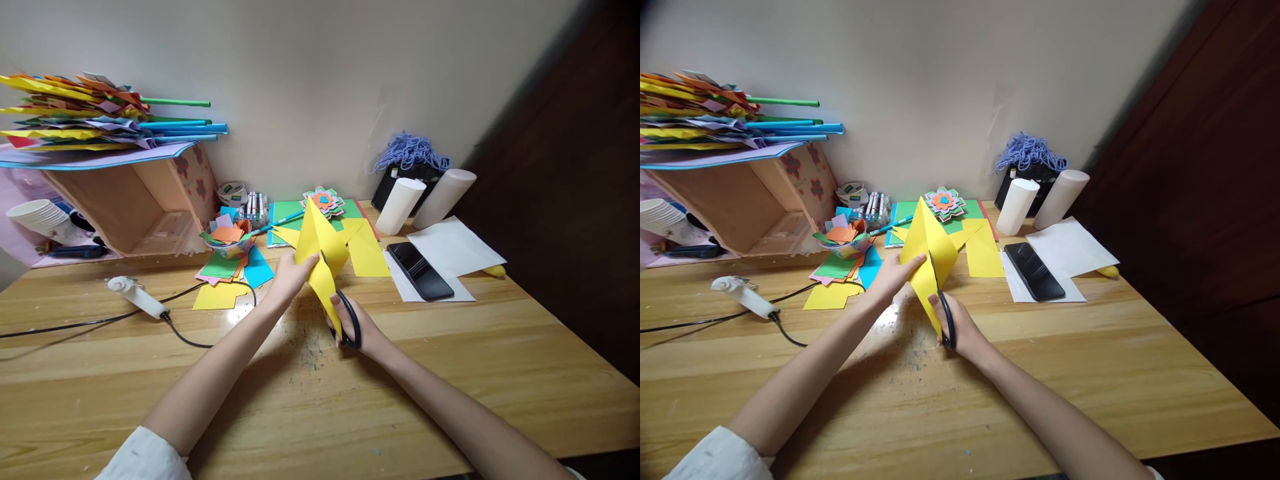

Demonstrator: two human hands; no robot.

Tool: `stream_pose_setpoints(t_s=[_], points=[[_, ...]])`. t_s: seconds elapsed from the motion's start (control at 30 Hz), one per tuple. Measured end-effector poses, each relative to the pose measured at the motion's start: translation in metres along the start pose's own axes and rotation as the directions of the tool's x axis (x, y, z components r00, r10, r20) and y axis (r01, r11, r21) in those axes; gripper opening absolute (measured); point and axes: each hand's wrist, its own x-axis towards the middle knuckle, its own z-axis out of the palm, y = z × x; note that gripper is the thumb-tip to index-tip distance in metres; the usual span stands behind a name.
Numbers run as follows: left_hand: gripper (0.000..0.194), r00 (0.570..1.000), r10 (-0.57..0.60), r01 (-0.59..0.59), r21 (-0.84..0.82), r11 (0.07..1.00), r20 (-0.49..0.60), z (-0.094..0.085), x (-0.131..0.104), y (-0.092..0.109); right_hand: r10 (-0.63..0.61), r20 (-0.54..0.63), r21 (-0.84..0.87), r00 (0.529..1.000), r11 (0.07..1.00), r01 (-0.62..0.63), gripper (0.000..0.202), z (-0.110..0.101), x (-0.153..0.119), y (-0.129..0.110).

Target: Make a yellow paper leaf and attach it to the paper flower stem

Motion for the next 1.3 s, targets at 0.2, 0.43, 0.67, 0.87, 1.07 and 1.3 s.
stream_pose_setpoints(t_s=[0.2, 0.43, 0.67, 0.87, 1.07, 1.3], points=[[0.036, 1.0, 0.017, -0.019, 0.091, 0.996, 0.026, -0.013, 0.007, 0.008, 0.064, 0.063, 0.091, 0.996, 0.993, -0.069, 0.055, 0.001, 0.003, 0.007], [0.039, 0.998, -0.002, -0.002, 0.052, 0.999, 0.066, -0.013, 0.009, 0.004, 0.07, 0.099, 0.089, 0.993, 0.993, -0.079, 0.058, 0.002, 0.002, 0.01], [0.04, 0.994, 0.006, -0.012, 0.058, 0.998, 0.11, -0.009, 0.006, 0.003, 0.082, 0.039, 0.091, 0.996, 0.992, -0.086, 0.058, 0.002, 0.001, 0.011], [0.04, 0.992, 0.01, -0.014, 0.033, 0.999, 0.128, -0.009, 0.006, 0.002, 0.057, 0.051, 0.093, 0.997, 0.994, -0.062, 0.055, 0.002, 0.002, 0.01], [0.04, 0.993, 0.015, -0.02, 0.045, 0.999, 0.117, -0.01, 0.007, 0.0, 0.086, 0.043, 0.067, 0.995, 0.994, -0.088, 0.058, 0.001, 0.003, 0.009], [0.035, 0.987, 0.013, -0.021, 0.047, 0.999, 0.157, -0.008, 0.003, 0.002, 0.016, 0.017, 0.009, 1.0, 1.0, -0.016, 0.06, 0.0, -0.001, 0.001]])
